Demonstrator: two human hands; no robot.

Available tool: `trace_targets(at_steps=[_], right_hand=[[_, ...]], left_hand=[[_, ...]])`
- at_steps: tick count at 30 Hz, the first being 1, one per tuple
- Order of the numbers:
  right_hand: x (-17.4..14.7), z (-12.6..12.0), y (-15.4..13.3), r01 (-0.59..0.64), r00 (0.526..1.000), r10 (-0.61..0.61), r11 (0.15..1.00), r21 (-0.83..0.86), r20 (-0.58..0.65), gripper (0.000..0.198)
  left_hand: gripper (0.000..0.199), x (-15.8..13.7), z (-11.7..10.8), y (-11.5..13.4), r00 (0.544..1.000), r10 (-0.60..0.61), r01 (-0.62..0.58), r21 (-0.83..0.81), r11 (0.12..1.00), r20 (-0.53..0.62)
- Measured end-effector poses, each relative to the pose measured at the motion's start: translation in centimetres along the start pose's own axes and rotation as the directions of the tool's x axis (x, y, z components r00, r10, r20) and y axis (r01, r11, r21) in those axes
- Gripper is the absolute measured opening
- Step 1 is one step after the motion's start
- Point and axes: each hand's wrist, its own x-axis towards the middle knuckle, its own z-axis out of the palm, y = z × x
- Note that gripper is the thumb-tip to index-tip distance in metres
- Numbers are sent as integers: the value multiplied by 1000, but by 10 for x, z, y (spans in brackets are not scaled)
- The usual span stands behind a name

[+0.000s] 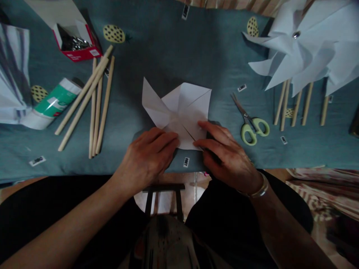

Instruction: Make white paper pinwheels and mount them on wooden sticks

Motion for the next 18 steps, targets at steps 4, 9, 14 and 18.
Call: trace_targets(at_steps=[4,9,14,18], right_hand=[[-2,-6,2,-23,1000,23,999,40,12,21],[-5,-13,7,-138,989,144,965,222,-15,22],[-2,-11,8,-176,983,183,954,243,-7,37],[3,-6,10,-162,986,167,948,275,7,30]], left_hand=[[18,-1,0,-1,1000,-9,9,-10,1000,-1],[18,-3,0,-2,1000,10,-10,1,1000,-16],[19,-5,0,-2,999,28,-28,-13,1000,-19],[17,-5,-1,-2,999,33,-33,-10,999,-41]])
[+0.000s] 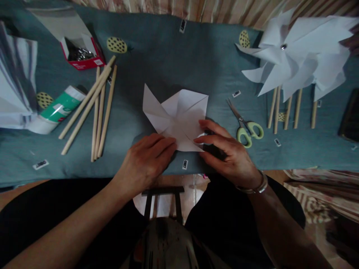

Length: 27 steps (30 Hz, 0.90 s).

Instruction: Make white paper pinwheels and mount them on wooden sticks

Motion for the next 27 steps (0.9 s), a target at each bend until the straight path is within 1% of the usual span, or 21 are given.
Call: trace_targets(at_steps=[4,9,13,18,21,24,27], right_hand=[[8,2,-1,10,999,-7,996,87,-37,12],[19,6,-5,-12,997,21,992,122,-79,9],[30,13,-6,3,993,7,996,86,-118,8],[41,19,-8,41,993,-42,999,-10,-113,13],[46,22,-9,37,991,-41,999,-35,-129,11],[49,26,-9,37,988,-43,998,-45,-149,8],[52,29,-8,45,984,-55,997,-60,-167,6]], left_hand=[[18,-1,-1,1,1000,-15,15,-5,1000,15],[17,-2,-2,2,1000,-24,24,-2,1000,13],[17,-3,-3,2,999,-29,29,-11,1000,20],[19,-6,-3,2,999,-36,36,-44,998,12],[21,-6,-3,3,999,-47,46,-55,997,-24],[30,-6,-4,4,996,-69,64,-77,995,-60],[37,-6,-5,6,997,-75,73,-117,991,-21]])
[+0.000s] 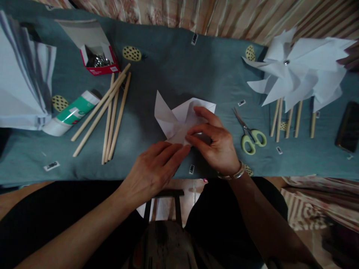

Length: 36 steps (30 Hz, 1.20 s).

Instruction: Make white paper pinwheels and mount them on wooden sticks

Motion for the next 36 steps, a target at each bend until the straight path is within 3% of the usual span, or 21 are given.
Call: trace_targets(at_steps=[8,29,36], right_hand=[[4,6,1,-19,999,18,999,-42,-34,5],[4,14,-5,-49,996,42,995,-89,-77,8],[4,17,2,13,990,-22,998,-66,-140,7]], left_hand=[[26,1,3,1,999,-35,36,-19,999,35],[27,0,4,2,999,-47,47,20,999,2],[26,0,3,1,998,-65,65,1,998,17]])
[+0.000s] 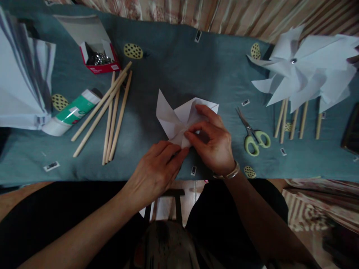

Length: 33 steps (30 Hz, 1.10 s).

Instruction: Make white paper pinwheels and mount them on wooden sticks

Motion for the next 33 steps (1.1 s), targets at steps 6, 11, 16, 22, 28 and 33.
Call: trace_targets(at_steps=[6,11,16,22,28,33], right_hand=[[-1,1,-1,2,1000,-2,1000,-20,-21,8],[-1,3,-4,-23,999,21,999,-47,-37,7],[-1,3,-3,-22,999,21,1000,-21,-42,8],[-1,0,-3,-47,999,47,999,-8,-27,11],[0,2,-4,-49,998,50,999,17,-31,9],[-1,4,-4,-50,998,51,998,24,-46,9]], left_hand=[[26,0,0,-1,1000,-2,2,-3,1000,4],[27,-1,0,-1,1000,-9,9,-18,1000,6],[28,-1,2,-2,1000,-10,10,-24,1000,10],[26,-1,3,-1,1000,9,-9,-7,1000,-21],[26,0,1,-1,1000,-1,1,-20,1000,-5],[28,-1,1,-1,1000,-2,2,-28,1000,-1]])
